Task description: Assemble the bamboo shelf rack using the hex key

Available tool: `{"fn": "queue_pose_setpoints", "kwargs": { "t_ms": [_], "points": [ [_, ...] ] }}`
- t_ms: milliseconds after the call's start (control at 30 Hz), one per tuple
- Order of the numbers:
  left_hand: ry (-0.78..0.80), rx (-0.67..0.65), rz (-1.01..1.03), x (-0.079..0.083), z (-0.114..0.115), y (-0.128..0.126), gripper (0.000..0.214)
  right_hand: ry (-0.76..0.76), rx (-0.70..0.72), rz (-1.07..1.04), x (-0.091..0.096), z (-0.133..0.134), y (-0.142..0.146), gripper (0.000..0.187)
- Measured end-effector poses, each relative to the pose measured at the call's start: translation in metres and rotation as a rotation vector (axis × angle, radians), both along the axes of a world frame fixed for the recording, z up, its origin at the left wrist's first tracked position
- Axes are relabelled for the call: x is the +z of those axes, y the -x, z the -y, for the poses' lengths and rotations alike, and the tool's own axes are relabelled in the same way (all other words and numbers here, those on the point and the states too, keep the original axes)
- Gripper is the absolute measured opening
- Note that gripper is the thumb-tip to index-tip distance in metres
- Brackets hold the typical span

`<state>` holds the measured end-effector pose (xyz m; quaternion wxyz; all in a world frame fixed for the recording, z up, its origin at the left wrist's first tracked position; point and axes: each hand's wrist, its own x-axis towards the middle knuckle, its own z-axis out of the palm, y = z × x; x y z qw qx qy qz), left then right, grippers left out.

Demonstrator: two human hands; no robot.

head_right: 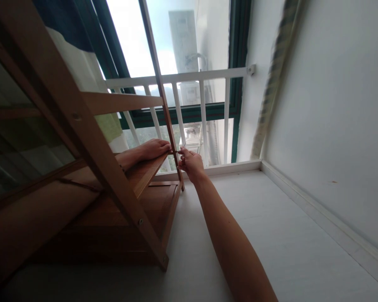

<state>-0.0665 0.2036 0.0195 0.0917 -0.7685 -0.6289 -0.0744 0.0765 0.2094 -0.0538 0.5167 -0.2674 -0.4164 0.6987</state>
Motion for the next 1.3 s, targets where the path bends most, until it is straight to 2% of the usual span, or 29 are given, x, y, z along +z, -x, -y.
{"fn": "queue_pose_setpoints", "kwargs": {
  "t_ms": [67, 167, 333, 567, 700, 867, 967, 1133, 1300],
  "points": [
    [0.004, 0.004, -0.011, 0.0, 0.0, 0.0, 0.039, 0.011, -0.054, 0.005, 0.0, 0.001, 0.002, 0.029],
    [0.004, -0.001, -0.017, 0.0, -0.001, 0.0, 0.039, -0.086, -0.131, 0.036, 0.0, 0.001, 0.002, 0.042],
    [0.006, -0.008, -0.006, 0.0, 0.0, -0.001, 0.038, -0.249, -0.139, 0.116, -0.001, -0.001, 0.0, 0.023],
    [0.007, -0.005, 0.003, 0.0, -0.001, 0.0, 0.041, -0.398, -0.056, 0.133, -0.003, -0.005, -0.011, 0.034],
    [0.017, 0.012, -0.037, 0.0, 0.0, -0.001, 0.042, -0.396, -0.101, 0.115, -0.008, -0.009, -0.011, 0.037],
    [0.017, 0.014, -0.067, 0.0, -0.001, 0.0, 0.044, -0.351, -0.201, 0.255, -0.016, -0.015, -0.008, 0.036],
    [0.035, 0.025, -0.085, 0.0, -0.002, 0.0, 0.045, -0.295, -0.179, 0.264, -0.014, -0.014, -0.009, 0.038],
    [0.042, 0.026, -0.091, -0.001, -0.003, 0.001, 0.046, -0.166, -0.066, 0.207, 0.0, -0.005, -0.013, 0.034],
    [0.045, 0.058, -0.098, 0.0, -0.001, 0.0, 0.048, -0.192, -0.01, 0.146, 0.007, -0.002, -0.016, 0.019]
  ]
}}
